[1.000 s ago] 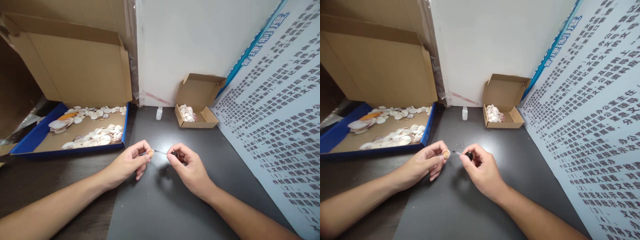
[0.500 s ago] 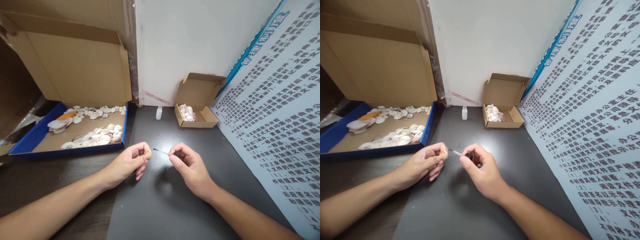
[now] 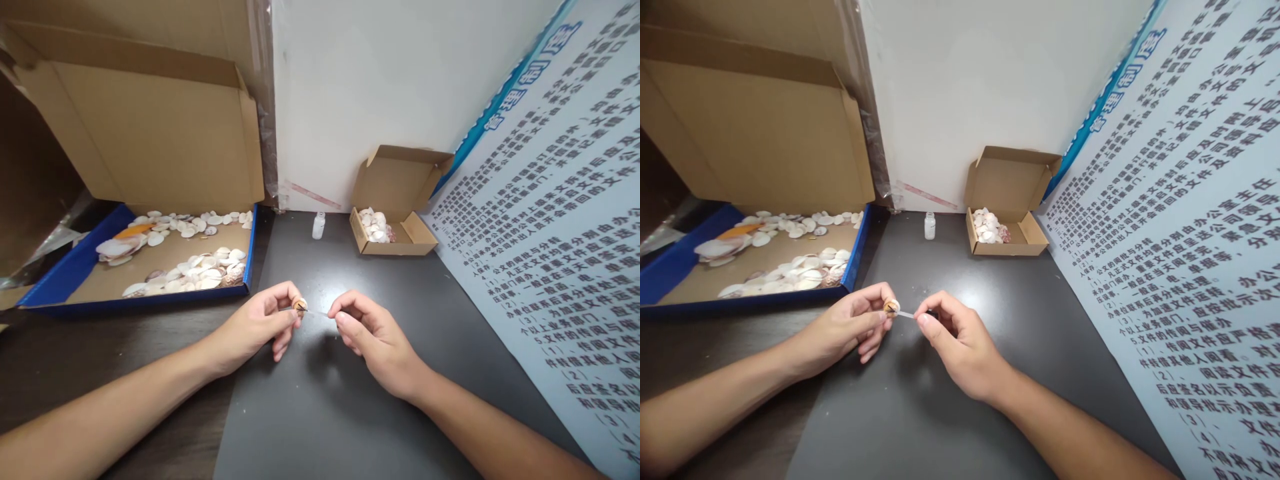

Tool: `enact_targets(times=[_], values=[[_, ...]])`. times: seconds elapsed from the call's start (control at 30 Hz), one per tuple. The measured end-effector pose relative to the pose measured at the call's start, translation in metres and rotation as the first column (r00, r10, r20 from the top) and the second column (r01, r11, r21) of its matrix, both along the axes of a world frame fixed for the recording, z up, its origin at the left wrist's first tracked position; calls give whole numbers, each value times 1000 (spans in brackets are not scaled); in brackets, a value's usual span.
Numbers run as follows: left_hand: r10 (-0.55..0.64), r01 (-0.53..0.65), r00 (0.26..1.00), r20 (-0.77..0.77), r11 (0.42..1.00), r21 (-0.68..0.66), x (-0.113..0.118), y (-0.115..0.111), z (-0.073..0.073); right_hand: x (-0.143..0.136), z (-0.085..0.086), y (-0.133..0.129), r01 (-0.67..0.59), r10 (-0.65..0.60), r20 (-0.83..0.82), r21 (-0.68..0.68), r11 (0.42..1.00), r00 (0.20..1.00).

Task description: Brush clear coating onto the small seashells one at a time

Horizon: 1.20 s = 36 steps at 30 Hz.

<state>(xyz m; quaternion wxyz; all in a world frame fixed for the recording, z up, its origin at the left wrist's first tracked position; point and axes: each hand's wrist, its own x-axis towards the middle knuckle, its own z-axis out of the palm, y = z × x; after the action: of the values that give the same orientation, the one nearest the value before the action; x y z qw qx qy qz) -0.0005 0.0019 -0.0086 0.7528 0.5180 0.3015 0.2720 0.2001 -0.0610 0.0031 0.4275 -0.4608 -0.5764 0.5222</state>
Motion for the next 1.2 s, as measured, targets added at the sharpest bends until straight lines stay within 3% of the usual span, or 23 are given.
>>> enact_targets(times=[0.27, 0.5, 0.73, 0.9, 1.1, 1.2], values=[[-1, 1, 1000, 3, 1000, -3, 0, 2, 0, 1, 3, -1, 35, -36, 44, 10, 999, 998], [86, -86, 996, -6, 996, -32, 1, 0, 0, 3, 6, -2, -12, 12, 18, 4, 1000, 1000], [113, -113, 993, -18, 993, -34, 2, 0, 2, 2, 5, 0, 86, -90, 85, 40, 995, 992], [101, -102, 995, -5, 994, -36, 2, 0, 2, 2, 4, -1, 45, -45, 45, 20, 999, 998], [104, -104, 994, -20, 994, -18, 2, -1, 2, 2, 5, 0, 124, -140, 173, 98, 987, 975], [102, -102, 995, -20, 995, -19, 2, -1, 3, 3, 4, -2, 69, -79, 119, 85, 994, 990]])
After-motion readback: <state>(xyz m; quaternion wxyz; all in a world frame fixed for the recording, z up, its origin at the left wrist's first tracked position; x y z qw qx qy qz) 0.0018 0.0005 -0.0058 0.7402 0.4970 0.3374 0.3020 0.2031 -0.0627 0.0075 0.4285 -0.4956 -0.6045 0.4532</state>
